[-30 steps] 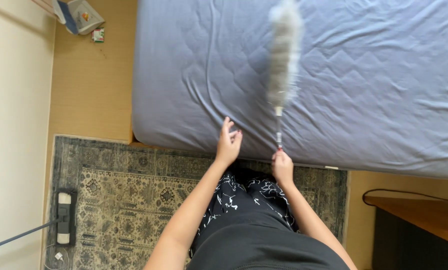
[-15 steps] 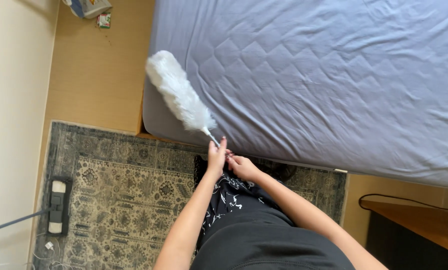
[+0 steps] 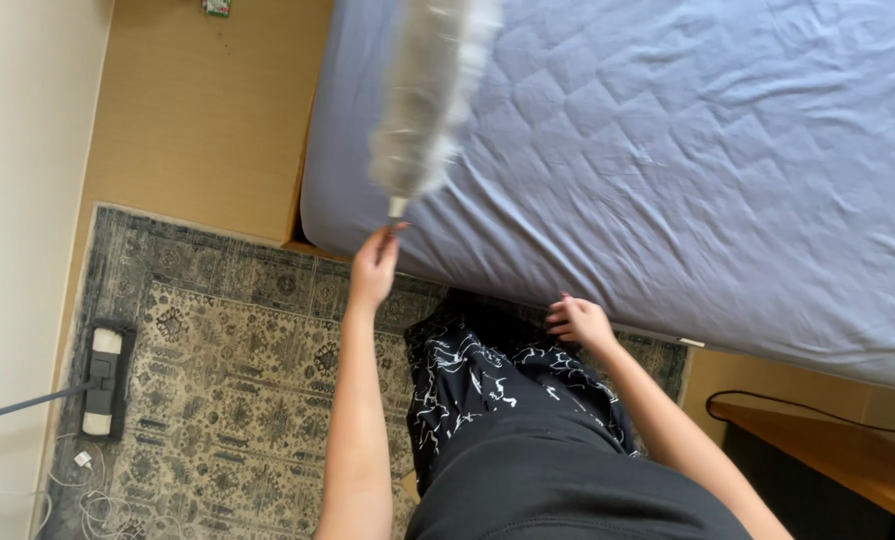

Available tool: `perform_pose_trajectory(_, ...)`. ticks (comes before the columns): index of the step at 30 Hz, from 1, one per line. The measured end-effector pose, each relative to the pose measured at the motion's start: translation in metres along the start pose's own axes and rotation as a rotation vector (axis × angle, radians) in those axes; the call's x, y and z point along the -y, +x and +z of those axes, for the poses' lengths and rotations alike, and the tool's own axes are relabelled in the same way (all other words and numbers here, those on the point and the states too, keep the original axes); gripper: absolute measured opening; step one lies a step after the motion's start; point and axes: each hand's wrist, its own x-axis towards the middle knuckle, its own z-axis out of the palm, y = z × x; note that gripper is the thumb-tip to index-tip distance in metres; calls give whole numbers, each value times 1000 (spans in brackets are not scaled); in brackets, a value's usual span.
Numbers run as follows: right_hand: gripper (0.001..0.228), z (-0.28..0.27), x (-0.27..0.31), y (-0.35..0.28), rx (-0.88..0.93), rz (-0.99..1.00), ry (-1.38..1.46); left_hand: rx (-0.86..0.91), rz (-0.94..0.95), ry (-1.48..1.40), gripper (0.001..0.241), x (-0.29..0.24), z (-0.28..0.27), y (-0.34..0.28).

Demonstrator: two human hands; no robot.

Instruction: The person uses a feather duster to wipe the surface of a bed covered with a grey sheet. They move around the bed, dusting the top surface and the edges, and occasionally pull the sheet taut with one hand while dusting with the other.

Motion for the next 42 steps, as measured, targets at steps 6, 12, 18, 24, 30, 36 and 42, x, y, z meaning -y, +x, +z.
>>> perform_pose_trajectory(6, 46, -52, -37, 24, -141, 28, 84, 578, -95, 655, 32, -29, 88, 13)
perform_pose_trajectory(12, 39, -37, -46, 44, -155, 67, 235, 640, -51, 800, 28, 44, 117, 6)
perform_pose_trajectory(18, 36, -27, -31, 23, -76, 30, 260, -184, -225, 492, 23, 102, 62, 3)
perform_pose_trajectory(24, 35, -34, -50, 32, -191, 73, 399, -616, -319, 357, 25, 86, 20, 35)
perform_pose_trajectory(30, 34, -21, -55, 35, -185, 51, 430, -89, 77, 620, 28, 31, 78, -4)
perform_pose_trajectory(36, 33, -22, -71, 23, -131, 22, 447, 550, 268, 873, 30, 21, 106, -27)
perform_pose_trajectory(42, 31, -52, -105, -9, -275, 131, 601, 462, -80, 1041, 30, 35, 51, -5)
